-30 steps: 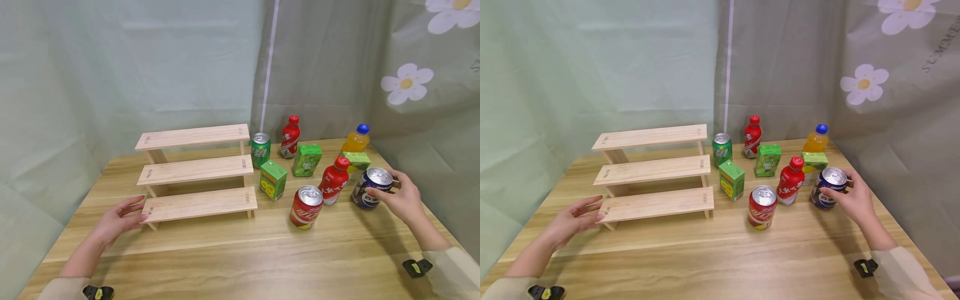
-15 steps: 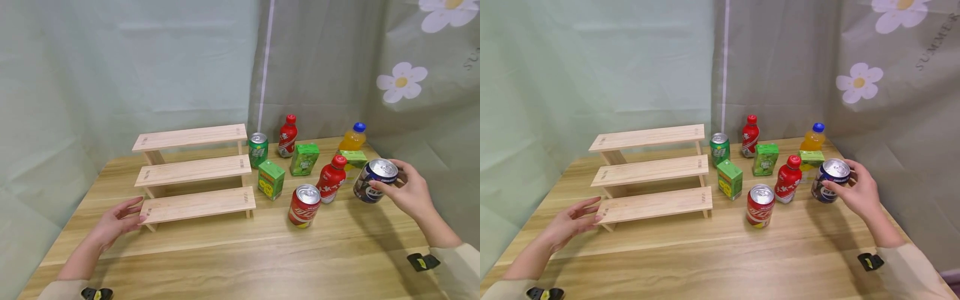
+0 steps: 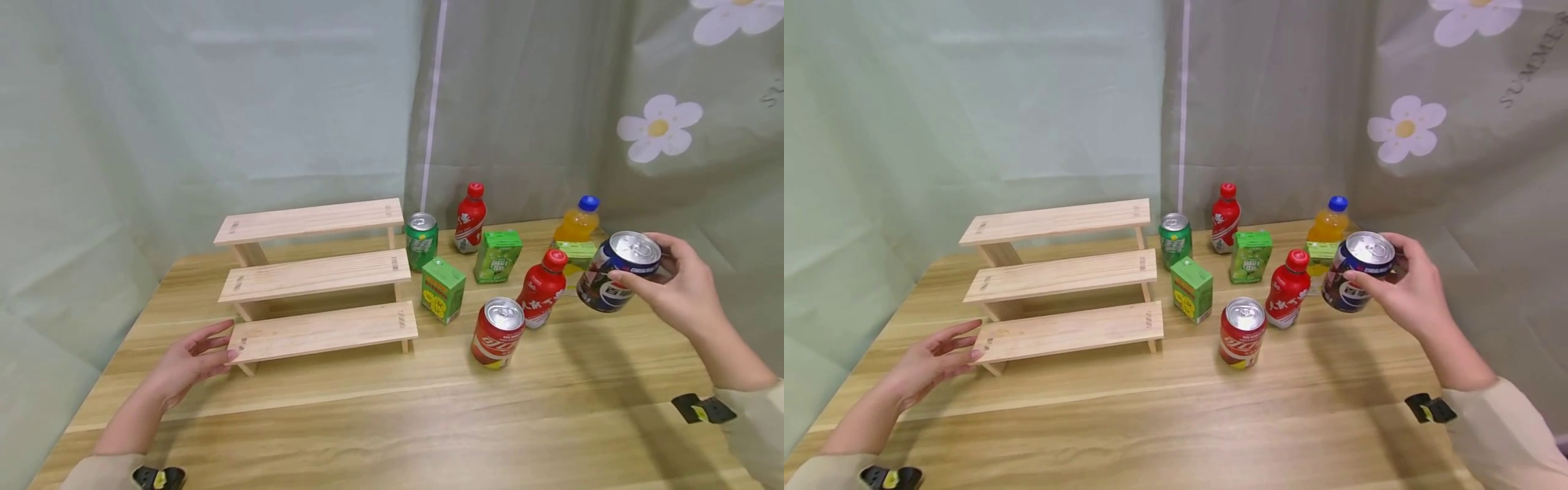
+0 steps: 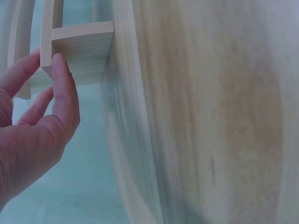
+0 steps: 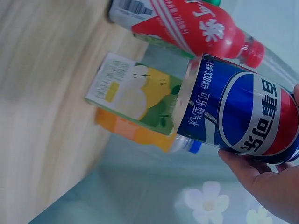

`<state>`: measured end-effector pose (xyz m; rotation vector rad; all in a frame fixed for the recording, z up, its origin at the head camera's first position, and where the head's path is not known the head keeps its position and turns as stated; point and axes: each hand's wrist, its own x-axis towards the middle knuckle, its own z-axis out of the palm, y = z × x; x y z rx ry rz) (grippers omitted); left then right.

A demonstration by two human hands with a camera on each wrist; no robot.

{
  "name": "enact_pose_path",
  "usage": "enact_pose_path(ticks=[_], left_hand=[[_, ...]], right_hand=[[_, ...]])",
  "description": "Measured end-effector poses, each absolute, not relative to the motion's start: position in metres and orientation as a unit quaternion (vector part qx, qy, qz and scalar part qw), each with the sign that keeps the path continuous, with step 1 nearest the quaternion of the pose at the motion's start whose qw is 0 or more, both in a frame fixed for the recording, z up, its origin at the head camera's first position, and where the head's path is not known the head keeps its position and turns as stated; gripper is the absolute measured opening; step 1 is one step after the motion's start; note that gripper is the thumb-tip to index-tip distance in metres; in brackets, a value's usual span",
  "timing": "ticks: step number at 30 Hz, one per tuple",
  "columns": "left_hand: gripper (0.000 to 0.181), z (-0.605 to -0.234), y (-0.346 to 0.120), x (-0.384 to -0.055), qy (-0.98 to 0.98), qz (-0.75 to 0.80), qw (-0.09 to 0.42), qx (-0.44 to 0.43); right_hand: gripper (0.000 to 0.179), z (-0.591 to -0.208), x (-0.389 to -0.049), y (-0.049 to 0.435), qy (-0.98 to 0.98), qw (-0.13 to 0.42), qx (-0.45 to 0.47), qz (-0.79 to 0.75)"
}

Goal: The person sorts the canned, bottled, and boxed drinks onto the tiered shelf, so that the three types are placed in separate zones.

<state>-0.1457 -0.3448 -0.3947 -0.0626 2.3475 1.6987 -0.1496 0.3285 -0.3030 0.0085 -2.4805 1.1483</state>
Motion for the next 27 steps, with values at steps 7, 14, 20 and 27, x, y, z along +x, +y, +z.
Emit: enact_pose_path(ticks=[7,14,20,27], left_hand=[[0.056,-0.397,-0.346,-0.146,0.782,0.611,0.123,-0.018],[0.064,-0.396,-0.346,-0.147,0.789,0.601,0.127,-0.023],[0.065,-0.395,-0.346,-0.146,0.798,0.589,0.125,-0.019],[0.058,-0.396,-0.347,-0.145,0.795,0.594,0.126,-0.02]], right_hand=[[0.059,-0.289,-0.153,0.323,-0.881,0.209,0.018,0.423],[0.062,-0.275,-0.159,0.313,-0.889,0.218,0.003,0.403],[0.064,-0.262,-0.166,0.305,-0.889,0.217,-0.003,0.404],[0.064,-0.248,-0.171,0.3,-0.888,0.22,-0.011,0.403]])
